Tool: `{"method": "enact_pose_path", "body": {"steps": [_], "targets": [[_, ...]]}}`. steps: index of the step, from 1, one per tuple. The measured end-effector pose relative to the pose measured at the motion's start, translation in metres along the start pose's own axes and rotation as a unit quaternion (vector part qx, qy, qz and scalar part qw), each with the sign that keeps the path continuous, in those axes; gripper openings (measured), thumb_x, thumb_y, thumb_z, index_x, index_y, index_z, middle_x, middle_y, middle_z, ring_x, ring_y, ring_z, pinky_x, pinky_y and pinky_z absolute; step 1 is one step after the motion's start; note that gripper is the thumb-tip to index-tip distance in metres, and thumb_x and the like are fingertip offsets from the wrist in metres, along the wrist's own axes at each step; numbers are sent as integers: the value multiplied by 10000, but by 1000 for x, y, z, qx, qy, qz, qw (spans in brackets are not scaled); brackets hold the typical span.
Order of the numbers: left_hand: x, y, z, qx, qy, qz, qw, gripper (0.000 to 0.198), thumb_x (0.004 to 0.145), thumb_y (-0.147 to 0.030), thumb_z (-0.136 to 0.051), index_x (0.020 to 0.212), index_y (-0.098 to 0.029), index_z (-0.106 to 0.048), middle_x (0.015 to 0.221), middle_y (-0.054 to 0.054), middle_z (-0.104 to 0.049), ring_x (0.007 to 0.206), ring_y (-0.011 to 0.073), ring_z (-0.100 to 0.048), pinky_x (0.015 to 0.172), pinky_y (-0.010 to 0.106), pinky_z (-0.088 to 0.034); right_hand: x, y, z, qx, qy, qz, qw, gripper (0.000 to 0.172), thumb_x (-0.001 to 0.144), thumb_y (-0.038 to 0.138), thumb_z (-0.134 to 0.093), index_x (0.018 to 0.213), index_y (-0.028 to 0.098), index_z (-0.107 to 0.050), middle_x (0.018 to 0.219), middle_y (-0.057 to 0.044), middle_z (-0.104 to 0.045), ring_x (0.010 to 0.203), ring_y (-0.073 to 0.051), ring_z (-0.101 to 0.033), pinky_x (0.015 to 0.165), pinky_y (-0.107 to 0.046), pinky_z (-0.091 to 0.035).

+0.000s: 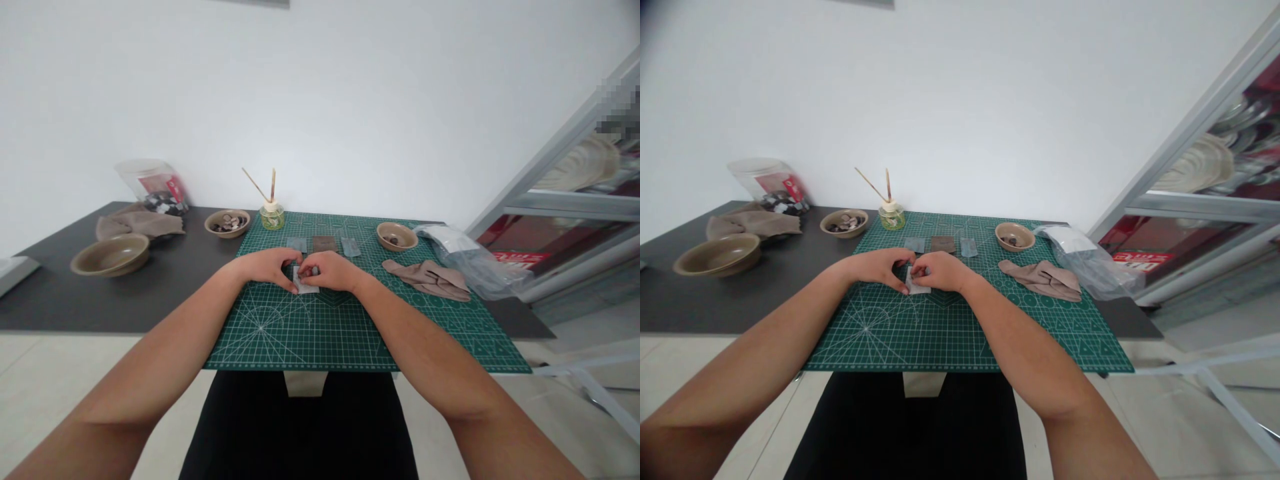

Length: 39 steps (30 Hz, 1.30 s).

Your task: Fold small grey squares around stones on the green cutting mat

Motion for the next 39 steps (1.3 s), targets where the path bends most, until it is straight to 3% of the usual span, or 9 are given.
{"method": "enact_pose_path", "body": {"steps": [6,12,22,29,35,39], "targets": [[0,-1,0,-1,-2,-3,1000,582,620,-584,-791,1024,-205,-612,807,-22,-469,760,169,-475,655,271,-318,1,-16,6,-14,-41,-49,998,139,768,244,-768,883,169,-747,829,-15,-731,746,-140,-640,686,-243,-419],[3,-1,-1,-10,-4,-24,1000,560,610,-582,-798,961,-200,-586,823,-19,-472,762,166,-462,660,273,-326,1,-9,0,51,-22,-10,998,118,791,248,-756,883,175,-743,835,-4,-731,770,-130,-655,735,-235,-437],[5,-1,-2,-21,-7,-40,999,539,608,-540,-810,947,-197,-570,869,-15,-524,798,168,-471,686,273,-322,0,-12,1,2,-46,-41,998,86,747,170,-728,826,146,-703,752,0,-689,670,-110,-587,653,-224,-388],[6,-2,-3,3,-2,-49,999,505,649,-561,-772,921,-200,-548,902,-3,-540,887,193,-506,755,285,-350,-2,-21,-1,37,-26,-138,989,123,747,212,-761,826,153,-687,782,-5,-691,703,-121,-596,654,-233,-392],[1,-1,-8,91,25,30,995,478,735,-546,-680,1048,-216,-531,1029,48,-532,996,259,-492,823,345,-344,-14,-17,-2,26,-99,-173,980,101,770,210,-704,848,173,-651,844,-12,-703,733,-133,-598,664,-241,-397],[-3,-1,-9,98,-1,58,993,443,751,-522,-654,1052,-224,-526,1082,64,-531,1042,293,-473,830,368,-335,-20,-16,-2,27,-136,-161,977,116,765,255,-719,821,179,-651,808,-5,-698,715,-132,-597,655,-242,-390]]}}
Point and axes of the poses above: each hand's wrist, its own x-axis towards the middle knuckle, its own z-axis out of the back of the hand, y = z × x, the point moved 10 cm from there along x, towards the middle knuckle
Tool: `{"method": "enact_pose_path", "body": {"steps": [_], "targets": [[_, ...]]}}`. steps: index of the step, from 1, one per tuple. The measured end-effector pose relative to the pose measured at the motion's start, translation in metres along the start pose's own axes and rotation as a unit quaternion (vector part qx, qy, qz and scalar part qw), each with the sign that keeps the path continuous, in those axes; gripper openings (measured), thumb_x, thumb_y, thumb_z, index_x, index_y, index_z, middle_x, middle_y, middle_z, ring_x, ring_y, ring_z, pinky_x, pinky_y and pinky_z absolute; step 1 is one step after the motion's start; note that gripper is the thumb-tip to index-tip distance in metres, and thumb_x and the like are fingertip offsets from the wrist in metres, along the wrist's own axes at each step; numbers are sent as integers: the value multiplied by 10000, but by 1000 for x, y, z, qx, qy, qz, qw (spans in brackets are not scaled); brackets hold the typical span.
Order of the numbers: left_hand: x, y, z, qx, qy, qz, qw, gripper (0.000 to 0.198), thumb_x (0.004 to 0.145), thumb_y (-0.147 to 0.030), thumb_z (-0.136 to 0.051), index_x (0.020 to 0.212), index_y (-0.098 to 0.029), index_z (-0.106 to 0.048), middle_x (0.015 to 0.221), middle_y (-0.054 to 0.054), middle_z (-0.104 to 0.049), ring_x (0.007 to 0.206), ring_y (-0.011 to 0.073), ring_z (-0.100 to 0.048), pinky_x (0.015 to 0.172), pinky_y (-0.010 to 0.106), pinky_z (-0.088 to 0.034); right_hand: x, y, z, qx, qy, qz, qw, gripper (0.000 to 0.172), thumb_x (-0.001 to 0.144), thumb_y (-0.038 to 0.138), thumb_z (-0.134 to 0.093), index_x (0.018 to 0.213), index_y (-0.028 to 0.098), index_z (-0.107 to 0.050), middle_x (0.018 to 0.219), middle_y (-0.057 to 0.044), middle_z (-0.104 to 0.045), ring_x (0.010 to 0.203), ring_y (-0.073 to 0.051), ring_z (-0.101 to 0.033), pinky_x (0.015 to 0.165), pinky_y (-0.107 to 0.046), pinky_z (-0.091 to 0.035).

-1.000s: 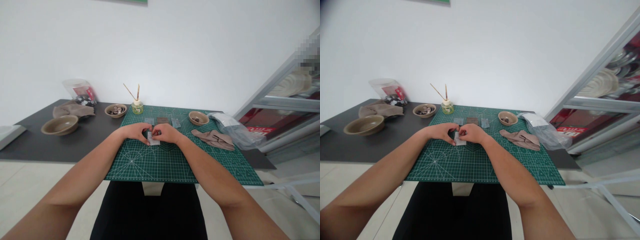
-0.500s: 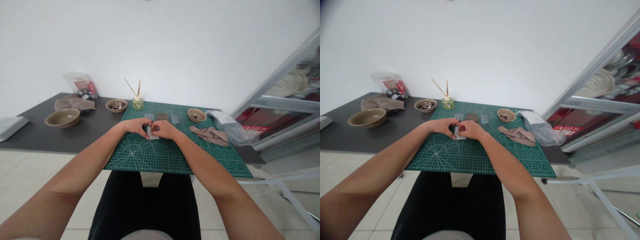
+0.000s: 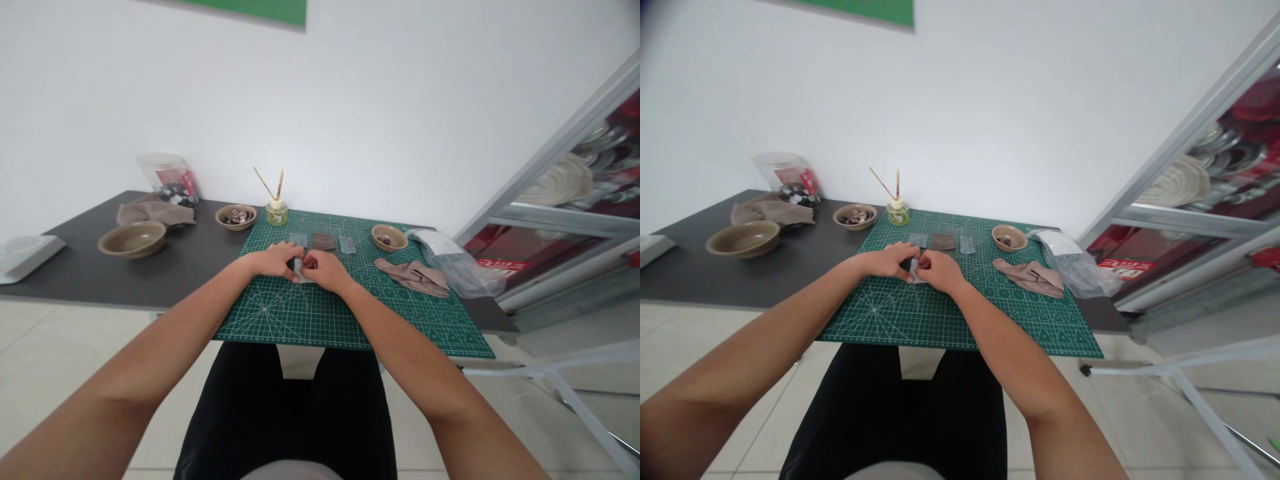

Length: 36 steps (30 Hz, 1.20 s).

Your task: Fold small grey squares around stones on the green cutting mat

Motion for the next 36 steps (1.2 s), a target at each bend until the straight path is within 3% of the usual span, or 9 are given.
{"method": "enact_pose_path", "body": {"steps": [5,10,16,21,28,33,36], "targets": [[-2,1,-1,-10,-39,-13,999,454,727,-521,-686,1039,-221,-548,1040,57,-532,1016,281,-461,832,359,-318,-1,0,2,-8,-7,2,1000,147,757,276,-749,836,170,-686,777,-3,-694,699,-130,-597,659,-244,-392],[-3,0,0,-14,-51,-33,998,449,747,-550,-672,1035,-224,-561,1019,39,-529,1002,264,-463,820,337,-302,-2,12,-4,12,20,61,998,146,786,246,-759,908,173,-728,864,-12,-704,779,-125,-615,748,-245,-415],[-2,2,1,-24,-69,-42,996,454,726,-529,-702,1040,-226,-576,1014,35,-538,995,257,-473,824,333,-295,-2,5,4,-37,-26,25,999,153,746,252,-778,841,150,-717,800,-9,-667,722,-127,-577,694,-249,-397],[-2,0,2,-25,-67,-55,996,430,742,-554,-681,983,-213,-577,990,33,-539,978,246,-476,821,327,-302,-3,16,-4,-8,22,77,997,177,789,262,-771,943,179,-750,874,-16,-693,808,-133,-617,784,-254,-420],[-1,4,2,-36,-79,-54,995,482,705,-535,-725,1051,-217,-615,987,34,-557,969,245,-483,840,329,-316,-2,3,8,-23,-36,17,999,109,766,245,-759,830,161,-732,829,-23,-695,757,-138,-606,717,-253,-414],[0,6,2,-42,-87,-61,993,485,703,-551,-721,1041,-220,-617,979,28,-557,957,232,-479,833,316,-318,-4,10,-1,0,22,52,998,133,767,263,-773,865,177,-748,834,-12,-714,752,-130,-623,718,-242,-415],[0,5,2,-36,-84,-60,994,467,719,-548,-703,1026,-208,-612,964,28,-546,950,233,-483,824,319,-318,-2,12,-1,-17,15,56,998,141,810,288,-749,900,179,-749,874,-28,-717,805,-143,-626,749,-255,-405]]}}
Point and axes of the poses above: each hand's wrist, its own x-axis towards the middle knuckle, its own z-axis out of the back of the hand, y = z × x, the point moved 10 cm from there along x, towards the middle knuckle
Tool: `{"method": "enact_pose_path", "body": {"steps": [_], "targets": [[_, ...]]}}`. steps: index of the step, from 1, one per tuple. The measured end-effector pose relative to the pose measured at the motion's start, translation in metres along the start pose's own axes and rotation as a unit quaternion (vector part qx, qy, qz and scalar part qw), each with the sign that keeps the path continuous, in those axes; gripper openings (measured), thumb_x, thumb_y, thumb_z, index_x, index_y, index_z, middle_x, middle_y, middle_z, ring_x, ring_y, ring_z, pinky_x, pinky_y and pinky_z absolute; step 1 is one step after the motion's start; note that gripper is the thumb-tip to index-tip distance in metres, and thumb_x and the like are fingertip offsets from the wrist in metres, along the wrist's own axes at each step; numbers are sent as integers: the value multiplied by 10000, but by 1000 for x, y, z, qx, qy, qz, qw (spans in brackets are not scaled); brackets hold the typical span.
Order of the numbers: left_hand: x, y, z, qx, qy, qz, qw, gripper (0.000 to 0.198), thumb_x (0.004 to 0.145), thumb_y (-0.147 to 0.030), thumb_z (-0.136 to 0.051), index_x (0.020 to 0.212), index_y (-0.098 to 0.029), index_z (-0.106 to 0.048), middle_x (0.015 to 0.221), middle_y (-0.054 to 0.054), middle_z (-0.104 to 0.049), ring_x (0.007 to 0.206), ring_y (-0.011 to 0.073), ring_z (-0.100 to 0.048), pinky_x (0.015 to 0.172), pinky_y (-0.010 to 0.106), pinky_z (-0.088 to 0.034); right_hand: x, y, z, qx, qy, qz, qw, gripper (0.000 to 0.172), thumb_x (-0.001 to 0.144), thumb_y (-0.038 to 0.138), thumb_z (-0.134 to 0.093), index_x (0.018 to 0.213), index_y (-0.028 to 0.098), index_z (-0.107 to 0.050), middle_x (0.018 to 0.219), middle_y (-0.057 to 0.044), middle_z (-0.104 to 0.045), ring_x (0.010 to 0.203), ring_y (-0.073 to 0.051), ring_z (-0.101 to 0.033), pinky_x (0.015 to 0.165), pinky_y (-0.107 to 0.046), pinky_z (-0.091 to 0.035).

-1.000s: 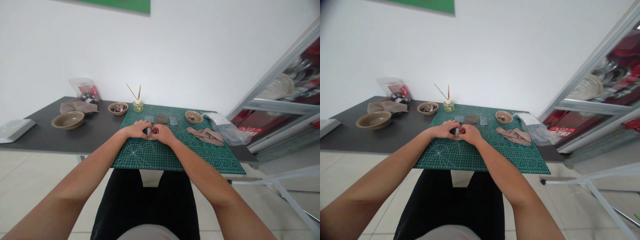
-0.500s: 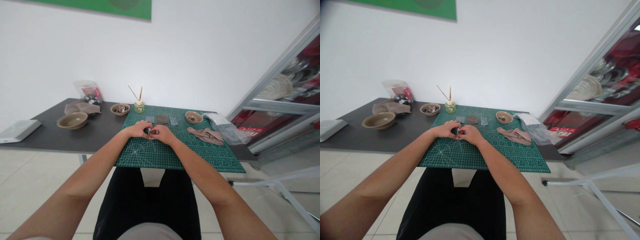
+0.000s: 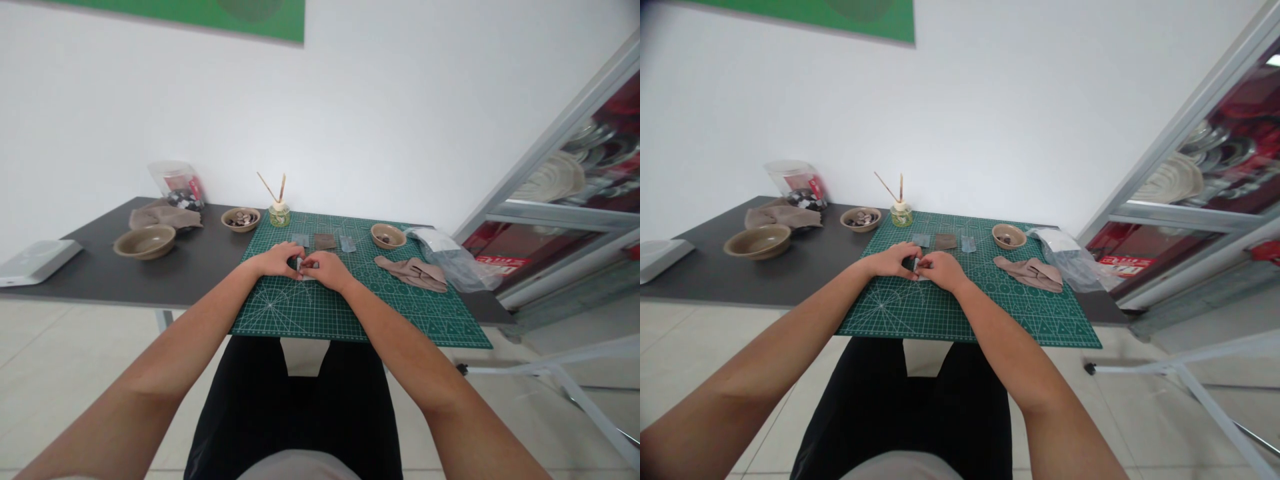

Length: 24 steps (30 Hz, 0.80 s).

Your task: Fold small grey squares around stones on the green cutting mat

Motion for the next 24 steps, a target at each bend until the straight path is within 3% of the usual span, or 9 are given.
{"method": "enact_pose_path", "body": {"steps": [5,8,12,20,24], "targets": [[-1,0,1,-4,1,15,1000,481,698,-522,-724,1050,-209,-625,977,31,-565,957,238,-493,825,321,-323,0,-9,8,-43,-53,-41,997,138,772,274,-759,806,152,-702,811,-29,-684,744,-143,-579,677,-258,-369],[-1,2,2,-3,-8,13,1000,491,687,-536,-732,1043,-213,-628,987,29,-575,948,230,-493,819,314,-325,-1,-9,5,-23,-33,-38,998,145,729,256,-784,766,157,-684,763,-7,-672,692,-127,-567,648,-244,-364],[0,2,1,2,-9,3,1000,471,708,-547,-714,1024,-212,-611,969,25,-565,937,226,-493,810,311,-326,0,-1,-3,5,12,4,1000,135,783,283,-766,805,164,-707,799,-9,-688,725,-124,-589,684,-241,-380],[-1,1,2,-4,-2,7,1000,489,703,-528,-721,1056,-208,-611,981,35,-561,947,239,-495,820,320,-323,1,-13,11,-57,-57,-57,995,146,781,290,-753,808,156,-703,805,-37,-698,744,-154,-586,668,-266,-365],[0,2,0,-3,-4,2,1000,479,711,-532,-712,1052,-211,-610,981,32,-563,947,235,-493,818,315,-321,-1,-8,5,-28,-14,-33,999,116,761,261,-764,804,162,-721,807,-32,-720,731,-147,-618,672,-253,-391]]}}
Point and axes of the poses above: each hand's wrist, its own x-axis towards the middle knuckle, its own z-axis out of the back of the hand, y = z × x, the point moved 10 cm from there along x, towards the middle knuckle
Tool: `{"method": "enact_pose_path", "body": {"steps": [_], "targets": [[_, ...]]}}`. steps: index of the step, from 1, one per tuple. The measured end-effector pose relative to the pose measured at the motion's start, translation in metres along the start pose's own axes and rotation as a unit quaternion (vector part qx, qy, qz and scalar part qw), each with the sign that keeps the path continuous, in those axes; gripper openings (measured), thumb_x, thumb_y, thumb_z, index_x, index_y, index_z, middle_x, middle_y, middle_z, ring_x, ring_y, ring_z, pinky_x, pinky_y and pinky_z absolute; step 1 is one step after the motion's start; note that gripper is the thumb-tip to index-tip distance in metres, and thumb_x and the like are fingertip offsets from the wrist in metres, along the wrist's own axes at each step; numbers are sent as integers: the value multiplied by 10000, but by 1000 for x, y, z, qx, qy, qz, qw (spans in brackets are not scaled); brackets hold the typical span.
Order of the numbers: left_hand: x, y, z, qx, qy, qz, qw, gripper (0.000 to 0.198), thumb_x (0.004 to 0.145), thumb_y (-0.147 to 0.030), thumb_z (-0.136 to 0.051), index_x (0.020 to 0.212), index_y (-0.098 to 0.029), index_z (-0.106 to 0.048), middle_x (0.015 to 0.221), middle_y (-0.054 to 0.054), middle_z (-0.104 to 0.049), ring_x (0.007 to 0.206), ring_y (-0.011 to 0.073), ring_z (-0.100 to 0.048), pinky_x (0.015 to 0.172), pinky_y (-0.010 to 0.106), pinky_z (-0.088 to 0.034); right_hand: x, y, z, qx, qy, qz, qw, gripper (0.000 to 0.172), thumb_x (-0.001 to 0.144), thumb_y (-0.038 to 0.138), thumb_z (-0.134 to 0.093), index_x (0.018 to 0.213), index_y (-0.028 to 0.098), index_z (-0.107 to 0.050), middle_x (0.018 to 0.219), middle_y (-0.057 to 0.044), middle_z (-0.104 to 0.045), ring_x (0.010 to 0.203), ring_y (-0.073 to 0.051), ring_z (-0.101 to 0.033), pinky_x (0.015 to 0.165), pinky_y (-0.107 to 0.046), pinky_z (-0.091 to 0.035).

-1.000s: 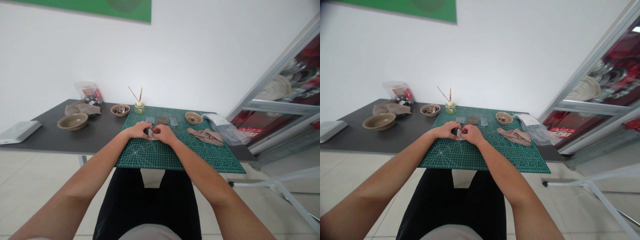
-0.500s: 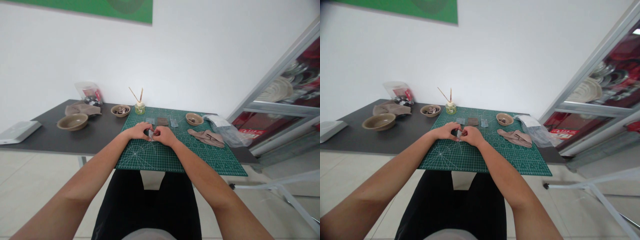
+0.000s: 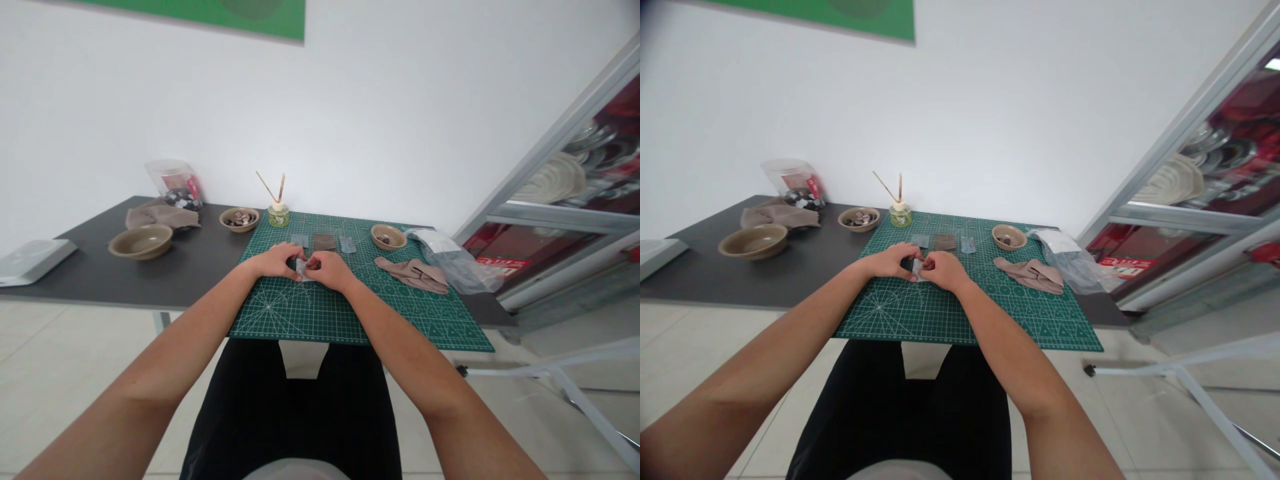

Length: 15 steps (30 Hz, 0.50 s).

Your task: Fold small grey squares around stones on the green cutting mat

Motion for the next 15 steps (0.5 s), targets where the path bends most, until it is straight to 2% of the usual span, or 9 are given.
{"method": "enact_pose_path", "body": {"steps": [3,7,9,13,15], "targets": [[0,0,1,-1,-7,-2,1000,456,711,-529,-712,1025,-215,-609,967,27,-564,951,231,-491,819,309,-322,0,8,-5,5,25,41,999,129,814,296,-743,852,172,-748,860,-42,-735,793,-156,-639,721,-259,-405],[-1,-2,3,-13,-12,0,1000,479,692,-526,-733,1028,-206,-612,935,19,-560,925,222,-494,822,311,-334,2,11,-1,-23,-4,61,998,119,844,264,-716,919,181,-755,897,-48,-724,847,-171,-638,770,-277,-415],[-2,-2,5,-30,-21,-1,999,455,727,-508,-711,1046,-197,-616,893,12,-554,877,207,-498,798,306,-344,2,9,1,-4,-14,66,998,177,835,249,-718,1000,190,-741,907,-35,-718,838,-163,-639,785,-277,-430],[-2,0,8,-73,-43,-12,996,443,786,-436,-674,1156,-198,-630,838,6,-566,804,185,-513,755,296,-371,0,-9,15,41,-72,12,996,322,795,320,-754,1073,172,-686,887,-23,-694,809,-163,-641,782,-290,-465],[-2,0,7,-95,-46,-26,994,401,785,-399,-680,1137,-206,-663,880,19,-609,813,182,-534,761,295,-391,0,-16,18,29,-76,6,997,388,762,343,-785,1088,164,-672,962,-45,-678,895,-180,-640,850,-316,-476]]}}
Point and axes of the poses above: each hand's wrist, its own x-axis towards the middle knuckle, its own z-axis out of the back of the hand, y = z × x, the point moved 10 cm from there along x, towards the middle knuckle
